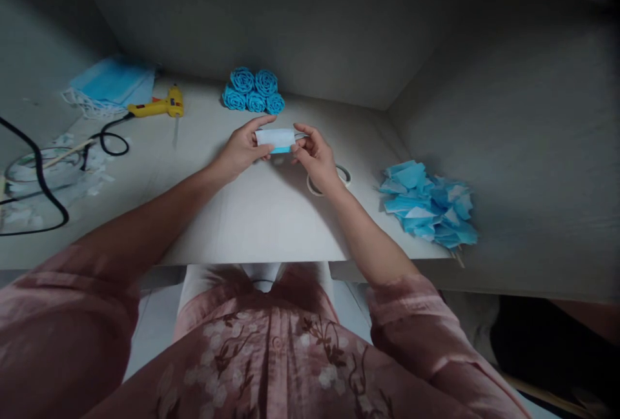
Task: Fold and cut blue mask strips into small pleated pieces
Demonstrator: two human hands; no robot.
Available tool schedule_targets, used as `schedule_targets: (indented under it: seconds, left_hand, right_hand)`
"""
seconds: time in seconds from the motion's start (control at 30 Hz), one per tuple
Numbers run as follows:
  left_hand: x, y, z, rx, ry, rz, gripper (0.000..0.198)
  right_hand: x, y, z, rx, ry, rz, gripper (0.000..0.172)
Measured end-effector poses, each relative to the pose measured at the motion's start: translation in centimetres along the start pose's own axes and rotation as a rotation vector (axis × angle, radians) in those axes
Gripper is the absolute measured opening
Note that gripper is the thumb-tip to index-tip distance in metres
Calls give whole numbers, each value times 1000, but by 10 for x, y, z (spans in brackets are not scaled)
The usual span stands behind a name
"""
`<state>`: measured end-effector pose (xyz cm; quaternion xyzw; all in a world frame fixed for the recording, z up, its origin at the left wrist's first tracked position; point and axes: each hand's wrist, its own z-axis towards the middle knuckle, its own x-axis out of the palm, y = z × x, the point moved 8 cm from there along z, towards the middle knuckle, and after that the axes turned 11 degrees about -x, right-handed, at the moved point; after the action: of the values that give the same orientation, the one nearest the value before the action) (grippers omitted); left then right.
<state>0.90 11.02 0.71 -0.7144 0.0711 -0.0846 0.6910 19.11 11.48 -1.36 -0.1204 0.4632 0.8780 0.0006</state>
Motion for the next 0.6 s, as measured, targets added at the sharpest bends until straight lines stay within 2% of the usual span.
schedule_targets:
  seconds: [0.2,0.33,0.43,0.5,0.6]
  left_hand:
    - [2,-5,-1,35,6,56,80]
    - [5,-7,-4,-7,25,56,84]
    - [4,-8,-7,-25,12,-48,85]
    - [8,-7,-8,-25,37,-149,77]
    - [23,0,-11,-80,164,-233,44]
  right_hand:
    - [6,-6,0,45,130,57,102]
    - [13,-1,-2,-5,185,60,104]
    - [12,6,-2,-36,160,26,101]
    - [7,11,-1,-39,111,-32,98]
    - [-1,18,1,-41,46,-116,91]
